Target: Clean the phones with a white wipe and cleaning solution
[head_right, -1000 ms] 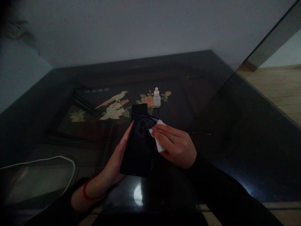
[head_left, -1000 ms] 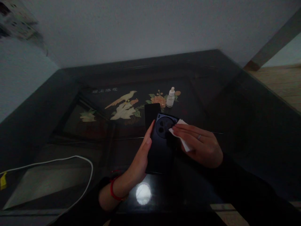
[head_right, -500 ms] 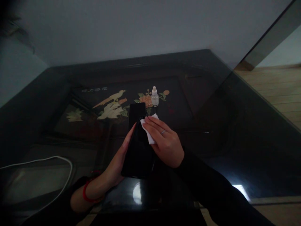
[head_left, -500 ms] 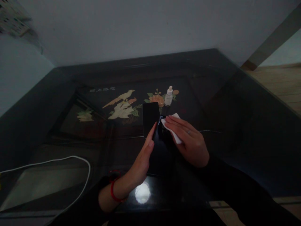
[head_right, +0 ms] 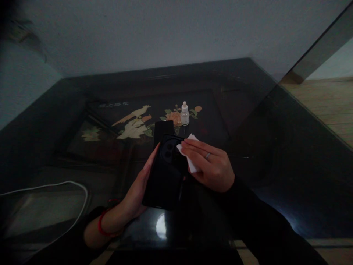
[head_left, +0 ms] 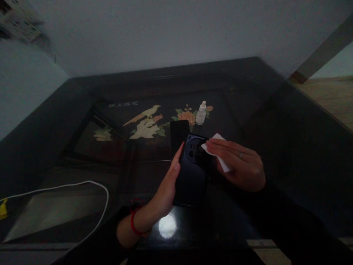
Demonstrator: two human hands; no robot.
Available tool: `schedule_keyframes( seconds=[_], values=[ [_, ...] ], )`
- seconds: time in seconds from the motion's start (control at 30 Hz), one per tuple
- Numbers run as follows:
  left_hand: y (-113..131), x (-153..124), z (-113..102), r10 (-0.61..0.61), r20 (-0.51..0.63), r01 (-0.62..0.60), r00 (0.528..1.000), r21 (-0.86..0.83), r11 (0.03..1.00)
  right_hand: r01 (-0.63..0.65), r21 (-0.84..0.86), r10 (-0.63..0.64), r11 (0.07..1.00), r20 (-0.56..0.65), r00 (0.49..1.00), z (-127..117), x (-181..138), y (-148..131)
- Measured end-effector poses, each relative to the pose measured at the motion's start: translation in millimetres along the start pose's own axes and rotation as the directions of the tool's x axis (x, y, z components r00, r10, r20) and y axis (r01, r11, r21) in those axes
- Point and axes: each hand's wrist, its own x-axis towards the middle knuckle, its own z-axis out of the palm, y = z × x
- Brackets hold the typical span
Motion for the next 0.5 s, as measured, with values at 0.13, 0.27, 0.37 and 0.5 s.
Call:
schedule_keyframes(
  seconds=[0.13,0.27,0.37,0.5],
  values=[
    [-2,-3,1,0.025,0.046,-0.028,0.999,0.064,0.998,0.055,-0.032,-0.053,0.998,0.057,0.997,3,8,-4],
    [-4,-2,0,0.052,0.044,-0.056,0.998,0.085,0.995,0.072,-0.095,-0.060,0.993,0.123,0.991,6,10,-8],
    [-4,0,-2,0.060,0.023,-0.061,0.998,0.066,0.996,0.047,-0.112,-0.035,0.993,0.103,0.994,4,6,-5],
    [-3,0,-3,0.061,-0.012,-0.060,0.998,0.037,0.997,0.019,-0.062,-0.014,0.998,0.083,0.996,4,-1,-4]
  ],
)
